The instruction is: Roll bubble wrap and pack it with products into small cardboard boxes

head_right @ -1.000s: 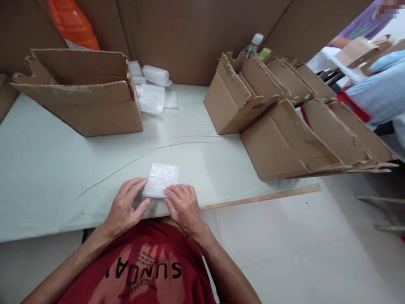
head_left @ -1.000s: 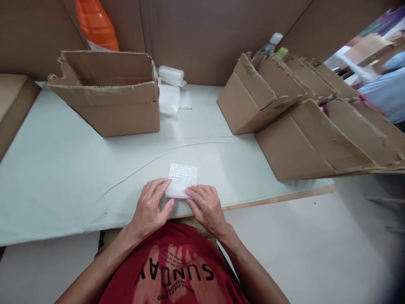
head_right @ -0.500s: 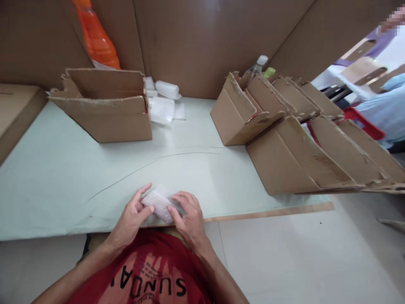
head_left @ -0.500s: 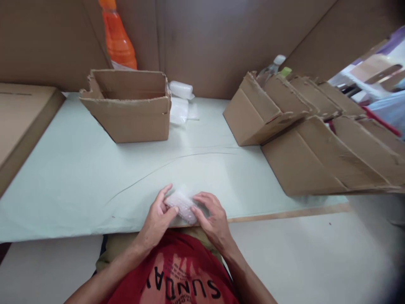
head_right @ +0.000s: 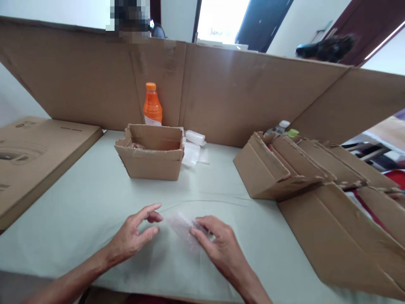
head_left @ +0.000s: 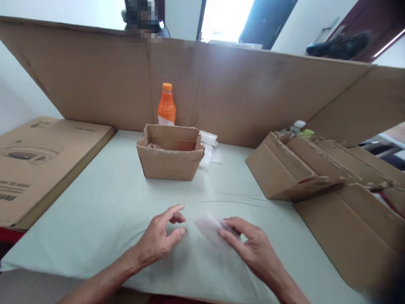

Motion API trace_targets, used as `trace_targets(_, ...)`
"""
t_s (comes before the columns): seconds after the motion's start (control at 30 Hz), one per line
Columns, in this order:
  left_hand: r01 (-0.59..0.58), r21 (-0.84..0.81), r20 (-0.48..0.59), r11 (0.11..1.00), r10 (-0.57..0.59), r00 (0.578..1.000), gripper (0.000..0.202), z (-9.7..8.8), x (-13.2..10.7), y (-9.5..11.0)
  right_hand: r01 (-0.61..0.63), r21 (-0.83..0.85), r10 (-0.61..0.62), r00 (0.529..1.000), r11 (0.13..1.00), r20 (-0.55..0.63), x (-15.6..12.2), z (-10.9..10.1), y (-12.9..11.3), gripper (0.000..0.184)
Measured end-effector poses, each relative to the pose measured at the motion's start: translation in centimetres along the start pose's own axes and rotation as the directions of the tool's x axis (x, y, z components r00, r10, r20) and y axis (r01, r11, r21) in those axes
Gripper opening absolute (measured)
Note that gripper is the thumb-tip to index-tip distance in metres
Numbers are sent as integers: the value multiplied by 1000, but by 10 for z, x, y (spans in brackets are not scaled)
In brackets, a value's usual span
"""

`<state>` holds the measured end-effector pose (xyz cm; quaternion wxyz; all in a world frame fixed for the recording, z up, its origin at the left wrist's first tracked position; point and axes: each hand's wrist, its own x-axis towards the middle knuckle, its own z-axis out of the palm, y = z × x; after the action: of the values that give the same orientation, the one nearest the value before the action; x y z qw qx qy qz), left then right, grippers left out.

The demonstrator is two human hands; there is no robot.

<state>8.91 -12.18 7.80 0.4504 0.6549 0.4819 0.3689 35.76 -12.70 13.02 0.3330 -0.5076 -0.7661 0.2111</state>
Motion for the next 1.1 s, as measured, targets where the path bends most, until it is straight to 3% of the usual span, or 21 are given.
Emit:
trace_targets(0.1,-32,97,-68,995,39,997,40,-22,34,-13,172,-180,-202,966,969,-162,61,-29,-24,13)
trace_targets(0.2,-83,169,-69,982,96,993,35,-24,61,-34,324,-375,-414,891,869,-188,133,-42,-51,14)
trace_targets(0.3,-219,270,-22,938,233,972,31,-13,72,-56,421,-538,-497,868,730,5,206,-28,-63,17)
trace_targets(0.4,-340,315,19,886,352,936,31,-4,70,-71,480,-631,-394,874,609,285,266,6,-58,14)
trace_targets(0.5,-379,263,34,887,384,923,33,-3,68,-78,521,-665,-247,849,535,466,304,38,-45,12)
trace_targets(0.67,-431,214,10,877,439,898,37,-4,73,-82,560,-621,-105,783,548,613,331,54,-36,16)
trace_targets(0.77,-456,189,1,870,464,886,40,-5,75,-83,602,-551,-61,705,578,706,335,60,-41,16)
trace_targets(0.87,-468,196,1,862,477,879,41,-5,75,-82,605,-561,8,676,565,737,335,72,-44,19)
trace_targets(1.0,-443,204,-9,873,454,891,37,-2,73,-80,595,-519,-50,685,614,727,334,61,-38,19)
trace_targets(1.03,-433,200,-30,879,447,894,36,-2,72,-80,579,-495,-94,706,648,702,332,50,-35,18)
trace_targets(1.1,-404,201,-117,892,431,895,34,-5,71,-80,499,-468,-190,805,729,561,320,21,-25,16)
